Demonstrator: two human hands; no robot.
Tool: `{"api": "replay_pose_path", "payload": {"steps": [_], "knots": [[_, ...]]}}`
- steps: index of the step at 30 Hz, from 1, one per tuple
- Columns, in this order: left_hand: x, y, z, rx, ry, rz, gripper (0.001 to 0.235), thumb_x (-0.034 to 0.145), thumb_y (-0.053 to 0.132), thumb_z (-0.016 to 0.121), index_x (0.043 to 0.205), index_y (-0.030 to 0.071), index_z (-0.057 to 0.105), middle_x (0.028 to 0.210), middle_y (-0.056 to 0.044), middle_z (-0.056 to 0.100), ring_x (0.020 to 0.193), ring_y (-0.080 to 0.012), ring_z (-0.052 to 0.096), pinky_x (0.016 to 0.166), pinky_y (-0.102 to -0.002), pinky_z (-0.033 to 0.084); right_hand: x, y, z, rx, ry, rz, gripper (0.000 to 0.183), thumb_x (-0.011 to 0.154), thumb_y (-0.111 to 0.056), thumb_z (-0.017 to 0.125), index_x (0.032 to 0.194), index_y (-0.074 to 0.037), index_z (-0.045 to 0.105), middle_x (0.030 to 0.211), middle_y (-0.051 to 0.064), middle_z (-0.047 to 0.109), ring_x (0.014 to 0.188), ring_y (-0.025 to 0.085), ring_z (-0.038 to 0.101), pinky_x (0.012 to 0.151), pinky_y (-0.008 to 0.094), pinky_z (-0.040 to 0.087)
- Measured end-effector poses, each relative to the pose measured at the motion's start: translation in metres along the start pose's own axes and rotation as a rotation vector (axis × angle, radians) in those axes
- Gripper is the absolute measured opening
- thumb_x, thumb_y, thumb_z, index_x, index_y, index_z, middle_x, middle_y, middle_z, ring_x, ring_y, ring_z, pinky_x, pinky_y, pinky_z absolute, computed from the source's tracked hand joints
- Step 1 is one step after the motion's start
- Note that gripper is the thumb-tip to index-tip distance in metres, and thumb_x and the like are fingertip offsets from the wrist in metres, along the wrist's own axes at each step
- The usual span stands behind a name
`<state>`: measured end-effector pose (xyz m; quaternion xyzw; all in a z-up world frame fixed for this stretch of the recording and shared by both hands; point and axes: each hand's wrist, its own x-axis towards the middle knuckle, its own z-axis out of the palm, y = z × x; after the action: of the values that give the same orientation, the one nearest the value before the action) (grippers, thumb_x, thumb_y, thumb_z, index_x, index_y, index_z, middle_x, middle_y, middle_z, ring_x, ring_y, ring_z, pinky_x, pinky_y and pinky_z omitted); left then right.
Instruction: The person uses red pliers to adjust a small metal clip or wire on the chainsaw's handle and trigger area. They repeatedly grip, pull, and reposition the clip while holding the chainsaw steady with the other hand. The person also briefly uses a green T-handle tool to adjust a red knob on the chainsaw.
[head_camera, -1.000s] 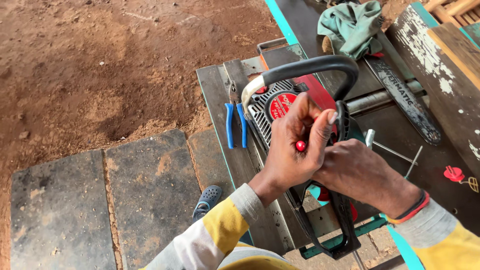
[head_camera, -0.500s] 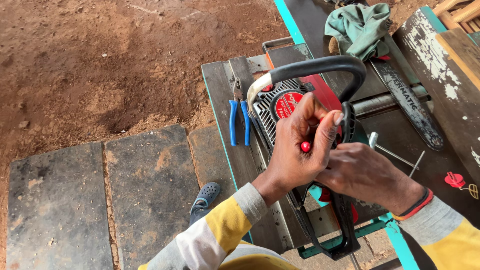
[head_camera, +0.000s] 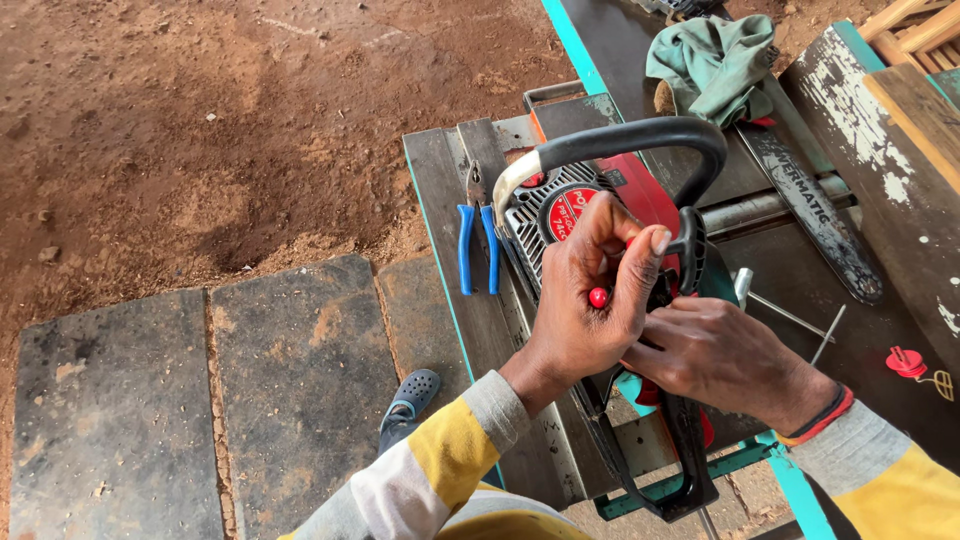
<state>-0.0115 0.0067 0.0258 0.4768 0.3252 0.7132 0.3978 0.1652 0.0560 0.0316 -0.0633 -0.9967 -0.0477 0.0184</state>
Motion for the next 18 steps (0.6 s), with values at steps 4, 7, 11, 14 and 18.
{"api": "replay_pose_path", "payload": {"steps": [4,7,11,14,18], "knots": [[-0.0018,-0.0006,-0.0011,-0.025,-0.010,-0.016,0.022,0.109,0.017,0.061,0.096,0.006,0.049,0.075,0.008,0.048,0.070,0.0033,0.041,0.058,-0.018,0.033,-0.0008,-0.0020,-0.0007,0.009,0.050,0.005,0.028,0.073,-0.014,0.071,0.101,-0.016,0.070,0.081,-0.002,0.064,0.074,0.018,0.068,0.062,0.037,0.055],[-0.0035,-0.0008,-0.0028,-0.109,-0.035,-0.025,0.020,0.109,0.017,0.061,0.098,0.005,0.049,0.079,0.008,0.048,0.073,0.0033,0.042,0.061,-0.017,0.034,-0.0006,-0.0028,-0.0020,0.013,0.047,0.010,0.028,0.073,-0.014,0.071,0.101,-0.015,0.070,0.083,-0.001,0.064,0.073,0.019,0.068,0.062,0.037,0.055],[-0.0063,-0.0011,-0.0073,-0.095,-0.055,-0.036,0.021,0.109,0.016,0.063,0.098,0.005,0.050,0.078,0.008,0.048,0.072,0.0036,0.042,0.061,-0.017,0.035,0.0014,-0.0047,-0.0027,-0.004,0.012,0.033,0.029,0.072,-0.015,0.072,0.101,-0.015,0.070,0.084,0.000,0.065,0.068,0.019,0.066,0.060,0.037,0.055],[-0.0068,-0.0016,-0.0082,-0.104,-0.053,-0.050,0.020,0.108,0.015,0.064,0.098,0.005,0.051,0.077,0.007,0.049,0.071,0.0040,0.043,0.061,-0.017,0.036,0.0017,-0.0052,-0.0033,-0.025,0.016,0.026,0.030,0.072,-0.014,0.072,0.102,-0.014,0.070,0.084,0.000,0.064,0.068,0.019,0.066,0.060,0.037,0.055],[-0.0078,-0.0019,-0.0078,-0.139,-0.055,-0.061,0.018,0.107,0.015,0.065,0.100,0.004,0.052,0.080,0.005,0.054,0.078,0.0025,0.049,0.065,-0.017,0.042,0.0014,-0.0053,-0.0028,-0.004,0.032,0.033,0.028,0.072,-0.015,0.073,0.100,-0.014,0.070,0.085,0.000,0.064,0.068,0.020,0.066,0.060,0.037,0.055]]}}
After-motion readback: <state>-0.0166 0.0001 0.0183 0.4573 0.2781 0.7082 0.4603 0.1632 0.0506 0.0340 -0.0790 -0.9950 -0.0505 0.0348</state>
